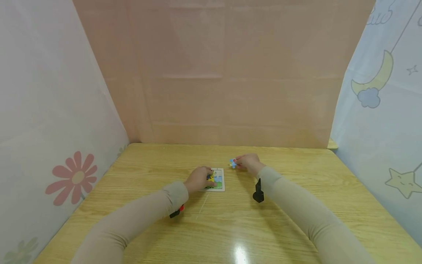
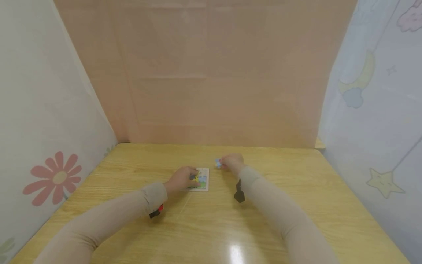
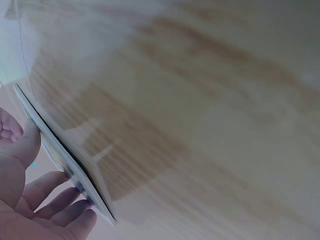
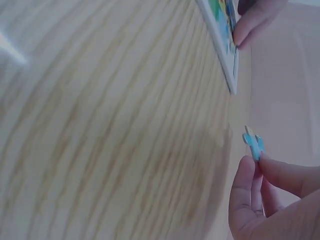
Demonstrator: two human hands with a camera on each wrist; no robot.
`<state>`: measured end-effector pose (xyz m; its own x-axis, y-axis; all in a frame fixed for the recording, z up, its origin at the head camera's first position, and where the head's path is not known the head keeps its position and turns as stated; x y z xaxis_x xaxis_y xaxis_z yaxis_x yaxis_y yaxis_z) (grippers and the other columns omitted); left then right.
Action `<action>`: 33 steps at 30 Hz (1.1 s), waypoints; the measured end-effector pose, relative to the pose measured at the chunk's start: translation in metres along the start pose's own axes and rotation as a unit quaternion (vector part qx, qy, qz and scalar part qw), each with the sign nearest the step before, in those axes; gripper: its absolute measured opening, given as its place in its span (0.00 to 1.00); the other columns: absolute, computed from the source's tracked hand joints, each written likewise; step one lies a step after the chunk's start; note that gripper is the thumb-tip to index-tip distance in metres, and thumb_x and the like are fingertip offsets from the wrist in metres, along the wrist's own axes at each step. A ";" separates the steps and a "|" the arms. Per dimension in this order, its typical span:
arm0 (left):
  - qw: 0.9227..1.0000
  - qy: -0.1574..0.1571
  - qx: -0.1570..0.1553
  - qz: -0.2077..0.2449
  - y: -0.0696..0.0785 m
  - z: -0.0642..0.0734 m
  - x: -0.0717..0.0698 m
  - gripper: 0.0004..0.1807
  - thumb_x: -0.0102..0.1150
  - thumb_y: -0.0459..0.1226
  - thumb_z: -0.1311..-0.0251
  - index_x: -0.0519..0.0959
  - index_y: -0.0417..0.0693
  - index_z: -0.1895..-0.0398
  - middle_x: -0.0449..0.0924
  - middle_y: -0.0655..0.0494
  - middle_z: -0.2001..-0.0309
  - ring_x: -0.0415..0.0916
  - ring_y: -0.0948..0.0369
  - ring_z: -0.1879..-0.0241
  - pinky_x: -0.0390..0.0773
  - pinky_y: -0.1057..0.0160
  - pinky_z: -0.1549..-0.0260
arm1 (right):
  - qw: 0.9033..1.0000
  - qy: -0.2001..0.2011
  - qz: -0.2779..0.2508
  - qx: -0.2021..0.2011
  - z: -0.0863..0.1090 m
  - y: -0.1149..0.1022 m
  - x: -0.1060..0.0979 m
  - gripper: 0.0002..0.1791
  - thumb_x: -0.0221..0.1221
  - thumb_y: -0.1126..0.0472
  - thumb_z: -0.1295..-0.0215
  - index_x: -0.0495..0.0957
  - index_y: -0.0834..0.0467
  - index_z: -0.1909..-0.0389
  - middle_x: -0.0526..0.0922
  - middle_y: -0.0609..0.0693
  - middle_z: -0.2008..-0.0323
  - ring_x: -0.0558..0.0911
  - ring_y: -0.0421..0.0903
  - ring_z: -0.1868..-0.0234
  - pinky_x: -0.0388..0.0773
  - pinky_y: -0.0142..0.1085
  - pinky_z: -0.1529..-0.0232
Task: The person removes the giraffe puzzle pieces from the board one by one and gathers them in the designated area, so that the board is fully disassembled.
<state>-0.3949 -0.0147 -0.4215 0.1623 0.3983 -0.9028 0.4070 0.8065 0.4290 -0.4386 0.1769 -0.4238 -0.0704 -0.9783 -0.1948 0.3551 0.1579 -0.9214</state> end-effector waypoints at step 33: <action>0.996 -0.083 0.018 0.031 -0.009 0.005 0.006 0.40 0.68 0.47 0.45 0.66 0.42 0.31 0.59 0.48 0.27 0.54 0.49 0.26 0.57 0.51 0.28 | 0.992 0.098 0.079 0.023 -0.029 0.013 -0.035 0.19 0.66 0.75 0.47 0.78 0.75 0.53 0.81 0.55 0.77 0.80 0.38 0.86 0.83 0.28 0.72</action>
<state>-0.3928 -0.0218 -0.4308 0.3333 0.3671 -0.8684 0.4224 0.7653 0.4856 -0.4590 0.2170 -0.4389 -0.1895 -0.8962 -0.4011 0.4187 0.2957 -0.8586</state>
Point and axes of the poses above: each hand's wrist, its own z-axis away from the middle knuckle, its own x-axis out of the palm, y = z × x, the point moved 10 cm from there along -z, towards the middle knuckle
